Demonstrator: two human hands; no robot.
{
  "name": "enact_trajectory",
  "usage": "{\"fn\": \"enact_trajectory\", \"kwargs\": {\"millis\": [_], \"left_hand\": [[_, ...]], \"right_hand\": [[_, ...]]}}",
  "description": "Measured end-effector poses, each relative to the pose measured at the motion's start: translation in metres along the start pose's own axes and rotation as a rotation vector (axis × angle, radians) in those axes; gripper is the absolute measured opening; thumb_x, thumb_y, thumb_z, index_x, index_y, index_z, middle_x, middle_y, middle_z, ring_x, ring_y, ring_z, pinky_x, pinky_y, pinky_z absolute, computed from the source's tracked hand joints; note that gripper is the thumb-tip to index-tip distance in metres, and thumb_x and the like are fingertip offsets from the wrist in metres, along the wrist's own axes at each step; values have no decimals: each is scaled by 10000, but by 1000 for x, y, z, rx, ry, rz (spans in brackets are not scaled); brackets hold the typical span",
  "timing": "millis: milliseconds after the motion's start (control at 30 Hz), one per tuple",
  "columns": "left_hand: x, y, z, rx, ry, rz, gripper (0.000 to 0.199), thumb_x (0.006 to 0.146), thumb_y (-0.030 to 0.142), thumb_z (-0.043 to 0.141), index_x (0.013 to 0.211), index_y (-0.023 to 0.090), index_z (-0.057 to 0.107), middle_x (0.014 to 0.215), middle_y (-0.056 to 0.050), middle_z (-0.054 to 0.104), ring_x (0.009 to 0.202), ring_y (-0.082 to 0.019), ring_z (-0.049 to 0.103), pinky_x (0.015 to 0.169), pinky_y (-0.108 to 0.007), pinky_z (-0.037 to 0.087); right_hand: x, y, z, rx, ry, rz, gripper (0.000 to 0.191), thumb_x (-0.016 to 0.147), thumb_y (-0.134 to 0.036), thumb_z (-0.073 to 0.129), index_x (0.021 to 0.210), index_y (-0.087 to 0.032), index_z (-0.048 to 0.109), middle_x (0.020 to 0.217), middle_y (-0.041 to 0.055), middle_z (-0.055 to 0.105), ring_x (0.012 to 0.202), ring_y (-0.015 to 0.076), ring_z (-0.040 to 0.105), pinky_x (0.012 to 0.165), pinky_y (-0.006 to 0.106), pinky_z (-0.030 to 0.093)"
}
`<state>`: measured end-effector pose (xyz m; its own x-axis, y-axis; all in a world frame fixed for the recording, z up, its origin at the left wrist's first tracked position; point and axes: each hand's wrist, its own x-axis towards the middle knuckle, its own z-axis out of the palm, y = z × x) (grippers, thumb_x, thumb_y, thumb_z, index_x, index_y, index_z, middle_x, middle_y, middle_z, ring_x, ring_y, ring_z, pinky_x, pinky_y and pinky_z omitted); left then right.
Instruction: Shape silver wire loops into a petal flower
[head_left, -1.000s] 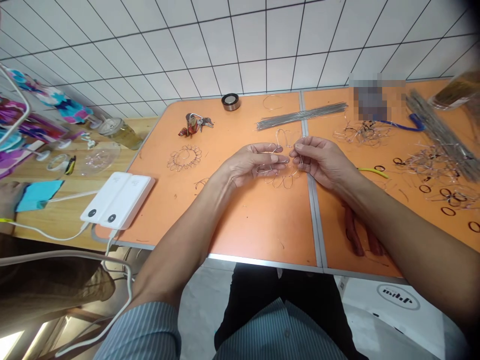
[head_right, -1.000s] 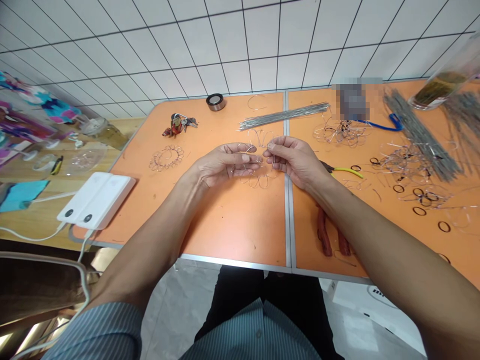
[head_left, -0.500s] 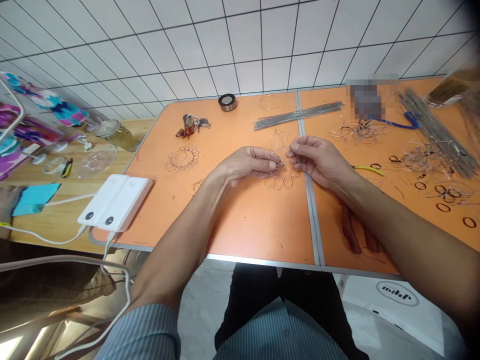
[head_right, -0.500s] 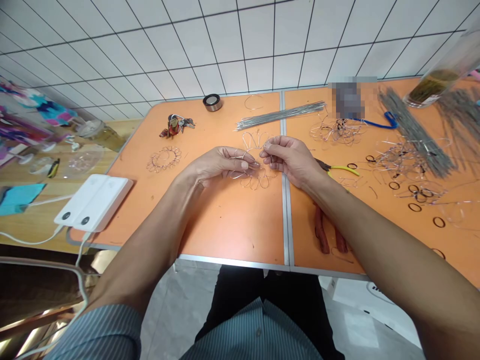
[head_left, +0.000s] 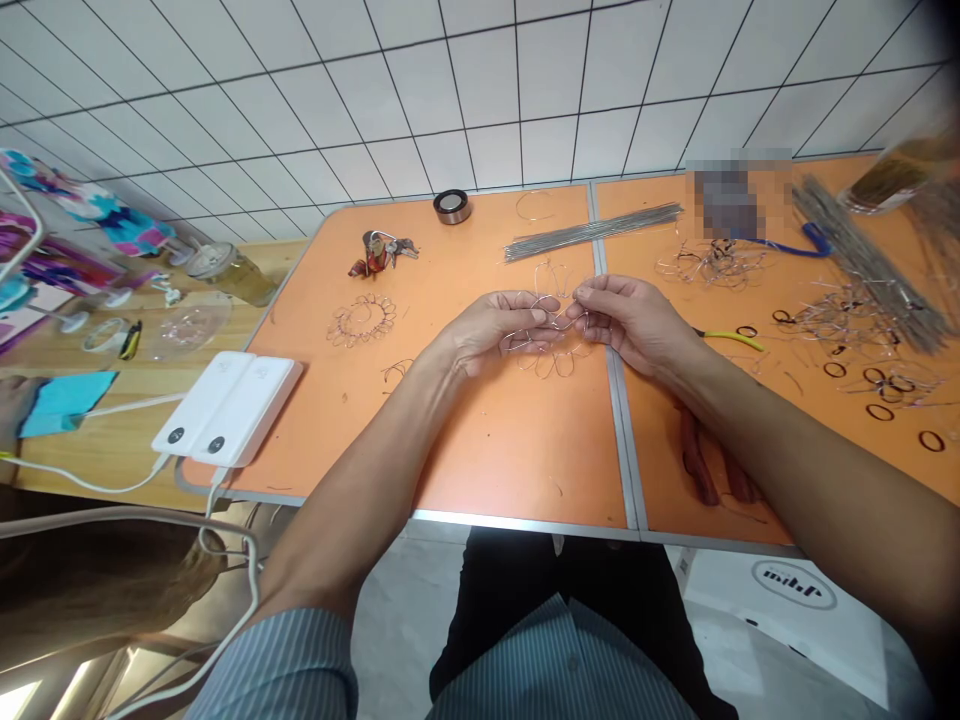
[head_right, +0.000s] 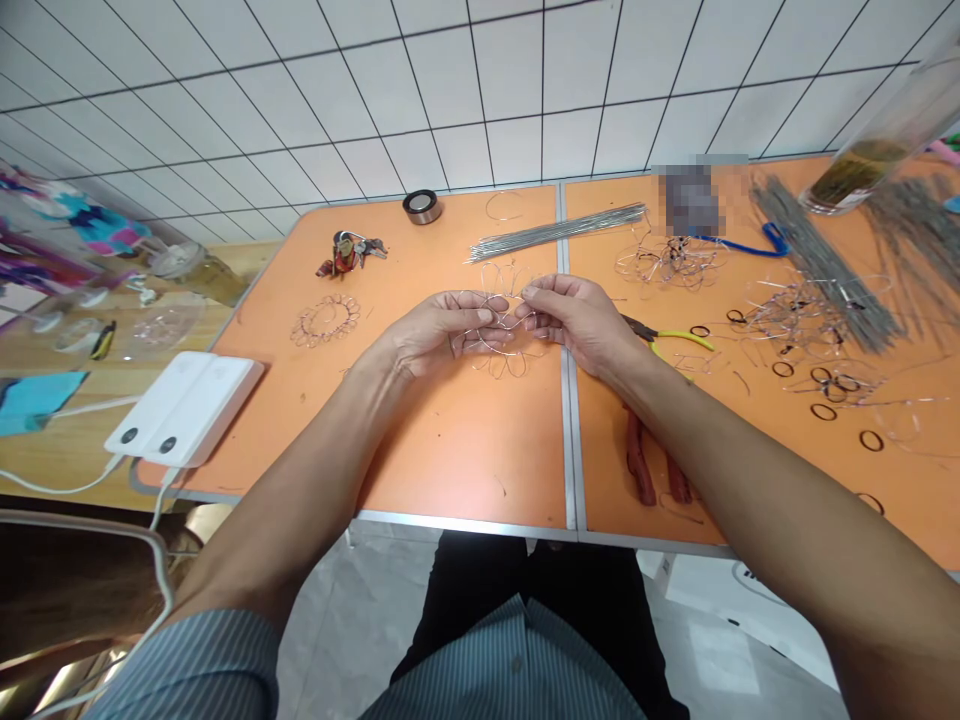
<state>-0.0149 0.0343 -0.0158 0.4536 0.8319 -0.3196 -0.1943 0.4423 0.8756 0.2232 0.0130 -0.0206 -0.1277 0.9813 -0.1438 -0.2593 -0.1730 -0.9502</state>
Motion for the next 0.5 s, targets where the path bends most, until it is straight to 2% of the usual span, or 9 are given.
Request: {"fn": "enact_trajectory", "kwargs": {"millis": [167, 333, 500], "left_hand": [[-2, 5, 4, -46, 32, -30, 101, 985, 63, 863, 1051, 127, 904, 1072, -141, 941, 885, -220, 911, 897, -359, 737], [-3, 7, 5, -79, 77, -29, 84, 999, 79, 849, 1053, 138, 874, 1060, -137, 934, 906, -233, 909, 996, -419, 740], [-3, 7, 5, -119, 101, 1, 62, 1031, 107, 831, 1068, 147, 860, 1103, -142, 931, 952, -228, 910, 1093, -433, 724]], "right_hand": [[2, 1, -1, 27, 3, 21, 445, 690, -431, 1196, 860, -233, 835, 893, 45, 857, 725, 111, 721, 631, 198, 603], [4, 1, -5, -38, 52, -2, 438, 788, -550, 1151, 898, -251, 850, 959, 56, 852, 785, 133, 747, 681, 223, 646], [4, 0, -8, -169, 155, -107, 398, 899, -560, 1086, 980, -281, 814, 1060, 60, 855, 901, 180, 777, 747, 280, 665]]}}
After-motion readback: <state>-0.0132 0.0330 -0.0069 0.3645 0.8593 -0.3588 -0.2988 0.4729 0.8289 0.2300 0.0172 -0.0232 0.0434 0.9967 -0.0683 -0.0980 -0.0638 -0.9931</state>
